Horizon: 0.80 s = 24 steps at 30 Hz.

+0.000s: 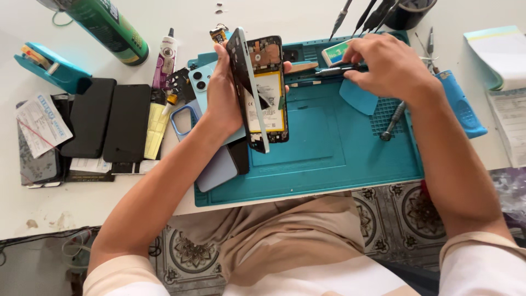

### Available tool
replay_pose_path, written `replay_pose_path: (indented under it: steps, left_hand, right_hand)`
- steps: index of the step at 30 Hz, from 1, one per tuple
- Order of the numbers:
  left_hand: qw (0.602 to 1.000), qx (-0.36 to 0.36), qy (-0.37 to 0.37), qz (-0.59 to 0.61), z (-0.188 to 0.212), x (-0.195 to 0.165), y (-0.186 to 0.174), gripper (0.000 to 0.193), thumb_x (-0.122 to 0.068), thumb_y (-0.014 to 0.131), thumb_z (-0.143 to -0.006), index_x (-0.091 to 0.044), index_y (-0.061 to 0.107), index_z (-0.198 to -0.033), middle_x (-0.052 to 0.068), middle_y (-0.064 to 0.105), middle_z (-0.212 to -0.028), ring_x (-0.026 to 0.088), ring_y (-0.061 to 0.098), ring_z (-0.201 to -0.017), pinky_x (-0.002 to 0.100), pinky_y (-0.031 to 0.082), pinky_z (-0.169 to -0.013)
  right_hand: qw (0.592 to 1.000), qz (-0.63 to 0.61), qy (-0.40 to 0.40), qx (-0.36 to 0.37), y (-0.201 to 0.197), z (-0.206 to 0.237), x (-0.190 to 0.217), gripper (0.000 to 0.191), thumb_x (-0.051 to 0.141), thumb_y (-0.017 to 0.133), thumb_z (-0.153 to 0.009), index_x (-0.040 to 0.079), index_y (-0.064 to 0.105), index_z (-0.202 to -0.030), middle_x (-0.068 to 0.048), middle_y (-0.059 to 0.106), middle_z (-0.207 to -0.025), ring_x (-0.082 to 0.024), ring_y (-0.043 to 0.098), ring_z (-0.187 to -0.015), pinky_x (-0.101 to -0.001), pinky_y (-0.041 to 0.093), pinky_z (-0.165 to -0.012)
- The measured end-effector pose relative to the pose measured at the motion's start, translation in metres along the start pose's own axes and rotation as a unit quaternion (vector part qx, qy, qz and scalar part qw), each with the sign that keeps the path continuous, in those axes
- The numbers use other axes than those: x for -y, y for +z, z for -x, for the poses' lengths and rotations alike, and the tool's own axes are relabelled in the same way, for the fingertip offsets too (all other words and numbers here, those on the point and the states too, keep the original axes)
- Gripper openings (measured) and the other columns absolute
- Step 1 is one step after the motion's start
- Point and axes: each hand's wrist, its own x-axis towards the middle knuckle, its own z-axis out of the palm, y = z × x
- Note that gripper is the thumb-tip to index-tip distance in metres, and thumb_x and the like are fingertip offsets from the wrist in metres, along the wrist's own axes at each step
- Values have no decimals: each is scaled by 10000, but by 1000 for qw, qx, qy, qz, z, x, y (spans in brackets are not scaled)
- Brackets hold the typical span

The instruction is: The person holds an opened smartphone in one hand and uses a pry tool to work around the edge of the device, then uses a blue suction cup and a wooden spudger to lift and separate the back cover and internal components on a repair mat.

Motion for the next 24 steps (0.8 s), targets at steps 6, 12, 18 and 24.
replay_pose_path:
  steps: [6,12,18,24]
  left_hand:
    - [1000,-6,-7,1,-1,2,1,773,-639,198,-1081,-45,572,-1405,274,706,-1281,358,717,-1113,478,608,-940]
    - [1000,-17,13,3,-2,7,6,730,-609,270,-1101,-14,609,-1352,219,697,-1256,362,719,-1159,459,606,-947]
    - [999,-25,23,-20,-3,4,7,746,-639,311,-1073,-1,606,-1323,214,719,-1200,354,723,-1118,453,612,-904]
    - [999,-13,30,39,-5,4,1,513,-613,358,-1098,-152,575,-1158,187,730,-1191,404,715,-1106,481,615,-899]
  right_hand:
    - [996,-21,84,34,-21,3,-31,209,225,771,-884,108,782,-1057,-114,756,-962,-303,712,-930,-430,547,-856]
    - [978,-27,135,154,-53,20,-37,223,222,796,-768,112,809,-961,-89,772,-830,-237,737,-797,-384,583,-773]
    - [989,-145,19,-7,-31,0,-6,305,279,754,-914,81,762,-1146,-82,703,-884,-192,686,-769,-387,569,-721]
    - [985,-22,-126,-115,21,-20,40,349,278,777,-974,37,735,-1224,-109,654,-1124,-307,551,-1072,-444,441,-939]
